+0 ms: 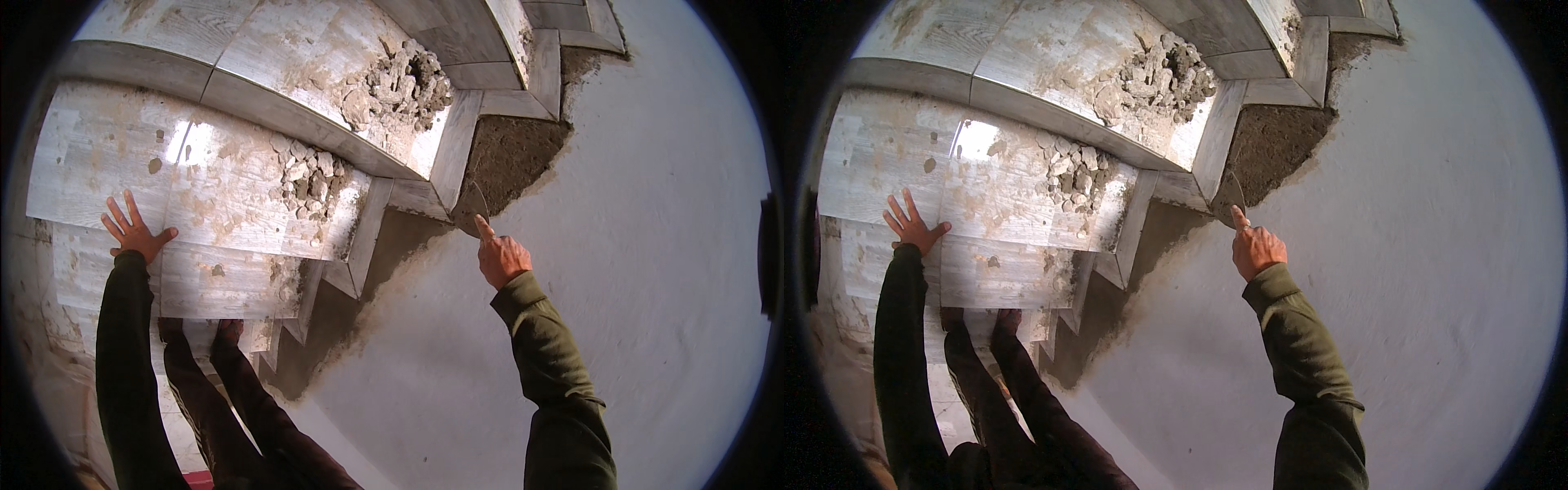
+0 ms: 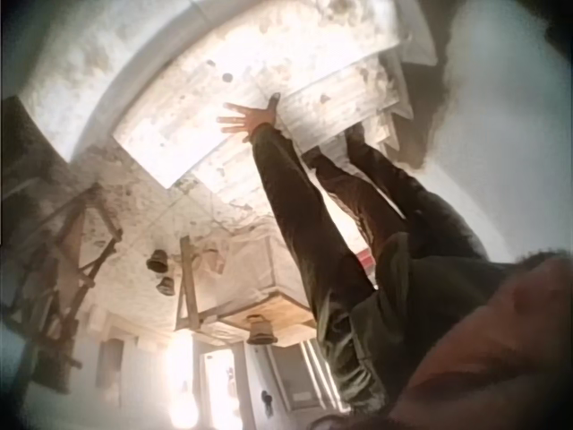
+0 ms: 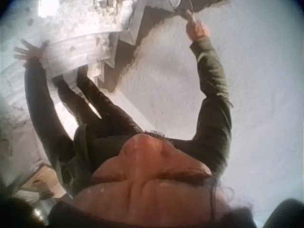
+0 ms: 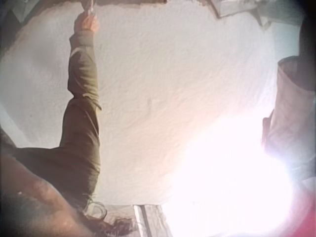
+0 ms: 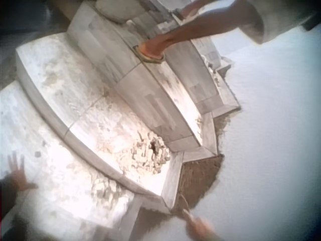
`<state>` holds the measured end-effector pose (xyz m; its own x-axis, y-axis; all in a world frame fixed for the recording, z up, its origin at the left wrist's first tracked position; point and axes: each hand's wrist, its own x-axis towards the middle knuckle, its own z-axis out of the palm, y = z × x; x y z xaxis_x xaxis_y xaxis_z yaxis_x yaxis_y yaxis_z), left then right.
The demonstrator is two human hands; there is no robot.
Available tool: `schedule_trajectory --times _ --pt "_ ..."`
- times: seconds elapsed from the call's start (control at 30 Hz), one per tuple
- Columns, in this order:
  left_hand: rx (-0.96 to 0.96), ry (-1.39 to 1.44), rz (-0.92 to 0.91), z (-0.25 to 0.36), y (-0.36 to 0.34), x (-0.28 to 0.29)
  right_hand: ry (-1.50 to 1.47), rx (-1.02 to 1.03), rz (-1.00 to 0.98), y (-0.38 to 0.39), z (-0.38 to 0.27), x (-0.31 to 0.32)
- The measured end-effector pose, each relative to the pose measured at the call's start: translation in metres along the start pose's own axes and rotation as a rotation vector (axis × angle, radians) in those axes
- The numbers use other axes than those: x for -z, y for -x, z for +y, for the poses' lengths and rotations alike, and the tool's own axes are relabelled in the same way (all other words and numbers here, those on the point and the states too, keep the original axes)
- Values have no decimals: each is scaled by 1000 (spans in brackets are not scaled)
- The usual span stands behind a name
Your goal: The person mixes plaster in a bucket using a trowel and then applies the plaster to the wall at the base of a staircase.
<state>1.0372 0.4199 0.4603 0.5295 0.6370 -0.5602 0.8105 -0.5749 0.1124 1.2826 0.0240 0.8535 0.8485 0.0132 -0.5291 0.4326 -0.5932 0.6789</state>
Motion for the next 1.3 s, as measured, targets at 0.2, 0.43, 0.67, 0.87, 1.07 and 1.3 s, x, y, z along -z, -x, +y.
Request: schedule_trajectory --times 0.2,0.43,0.67,0.87,1.07,1.3 --pt "-1 17 7 1 -2 -1 11 -26 31 -27 -12 -5" --pt "13 8 -6 1 1 3 -31 -46 9 -24 -17 -3" --pt "8 48 -11 2 1 3 5 -33 80 -58 -28 -10" --pt "18 47 -34 0 1 3 -1 -2 -13 -12 -4 3" --pt "8 44 -23 1 1 2 -100 58 99 5 19 -1" --pt "10 37 -23 3 -1 4 -164 82 207 15 27 -13"
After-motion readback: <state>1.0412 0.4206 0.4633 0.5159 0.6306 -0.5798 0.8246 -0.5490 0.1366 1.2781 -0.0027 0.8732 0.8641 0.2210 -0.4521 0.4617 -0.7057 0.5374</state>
